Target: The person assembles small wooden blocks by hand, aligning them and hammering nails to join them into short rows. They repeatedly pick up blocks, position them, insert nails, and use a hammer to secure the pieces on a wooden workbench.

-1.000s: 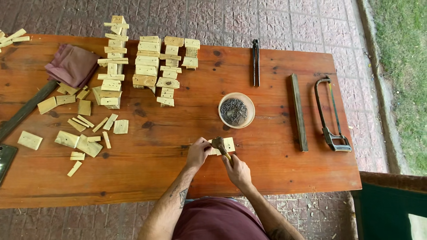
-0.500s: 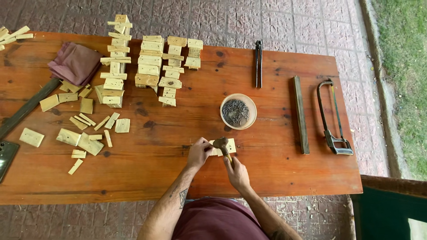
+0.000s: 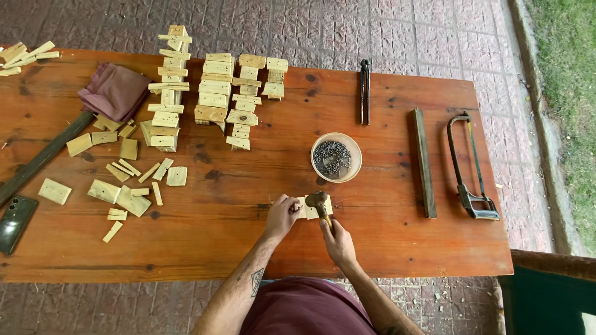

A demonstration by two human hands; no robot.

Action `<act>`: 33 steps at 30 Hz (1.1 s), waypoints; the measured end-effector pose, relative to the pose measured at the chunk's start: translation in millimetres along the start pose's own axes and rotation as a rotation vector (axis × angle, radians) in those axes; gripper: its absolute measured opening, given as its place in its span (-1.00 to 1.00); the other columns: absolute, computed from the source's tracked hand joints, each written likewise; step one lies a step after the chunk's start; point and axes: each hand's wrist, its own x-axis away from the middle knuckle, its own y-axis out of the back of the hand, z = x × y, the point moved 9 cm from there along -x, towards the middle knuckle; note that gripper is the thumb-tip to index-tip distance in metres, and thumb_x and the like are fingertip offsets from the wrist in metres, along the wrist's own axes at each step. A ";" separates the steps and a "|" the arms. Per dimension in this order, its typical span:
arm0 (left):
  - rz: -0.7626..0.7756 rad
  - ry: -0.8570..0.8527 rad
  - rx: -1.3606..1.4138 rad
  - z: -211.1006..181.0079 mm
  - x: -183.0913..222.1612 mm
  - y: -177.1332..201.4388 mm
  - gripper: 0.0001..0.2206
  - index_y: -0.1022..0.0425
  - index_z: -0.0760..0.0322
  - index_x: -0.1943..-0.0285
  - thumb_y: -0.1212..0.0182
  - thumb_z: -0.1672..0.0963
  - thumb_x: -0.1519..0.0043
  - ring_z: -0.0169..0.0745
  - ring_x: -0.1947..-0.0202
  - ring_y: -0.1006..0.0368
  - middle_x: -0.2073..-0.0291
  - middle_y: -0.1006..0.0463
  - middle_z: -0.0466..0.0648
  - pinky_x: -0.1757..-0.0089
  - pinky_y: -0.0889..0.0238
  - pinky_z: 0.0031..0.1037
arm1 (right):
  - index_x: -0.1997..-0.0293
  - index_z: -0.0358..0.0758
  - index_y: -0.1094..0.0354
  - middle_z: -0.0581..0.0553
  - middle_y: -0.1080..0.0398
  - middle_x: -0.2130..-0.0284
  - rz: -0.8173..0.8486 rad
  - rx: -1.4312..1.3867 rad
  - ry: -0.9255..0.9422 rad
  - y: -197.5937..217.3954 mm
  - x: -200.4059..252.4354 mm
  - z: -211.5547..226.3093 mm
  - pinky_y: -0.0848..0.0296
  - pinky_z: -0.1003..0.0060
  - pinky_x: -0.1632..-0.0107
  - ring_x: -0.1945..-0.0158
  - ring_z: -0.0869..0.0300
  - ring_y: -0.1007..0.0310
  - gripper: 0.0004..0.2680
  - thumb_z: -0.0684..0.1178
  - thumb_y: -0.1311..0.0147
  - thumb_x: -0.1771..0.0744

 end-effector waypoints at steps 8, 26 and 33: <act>0.009 -0.027 -0.030 -1.5 -1.3 -3.2 -0.84 -0.81 -0.15 0.05 -0.64 0.06 -0.23 -0.04 0.16 -0.74 0.20 -0.61 -0.19 0.15 -0.67 -0.23 | 0.14 -0.07 -0.55 -0.22 -0.68 0.36 0.019 0.005 0.002 -0.3 0.9 -2.1 -0.61 -0.14 0.03 0.17 -0.16 -0.71 -0.53 0.56 -0.06 -0.49; 0.023 -0.064 -0.107 -5.7 0.9 -4.4 -0.94 -0.78 -0.14 0.09 -0.53 0.00 -0.34 0.06 0.13 -0.70 0.23 -0.61 -0.11 0.09 -0.63 -0.14 | 0.14 -0.08 -0.52 -0.31 -0.50 0.47 0.025 0.081 0.083 -1.0 3.0 12.3 -0.53 -0.14 0.12 0.28 -0.23 -0.64 -0.52 0.57 -0.04 -0.49; 0.009 -0.070 -0.095 -7.9 3.3 -2.5 -0.92 -0.80 -0.10 0.07 -0.55 0.02 -0.32 0.06 0.12 -0.70 0.23 -0.64 -0.11 0.09 -0.62 -0.15 | 0.18 -0.08 -0.48 -0.29 -0.51 0.47 0.011 0.063 0.059 1.3 -1.1 9.4 -0.54 -0.10 0.11 0.26 -0.19 -0.65 -0.52 0.57 -0.05 -0.49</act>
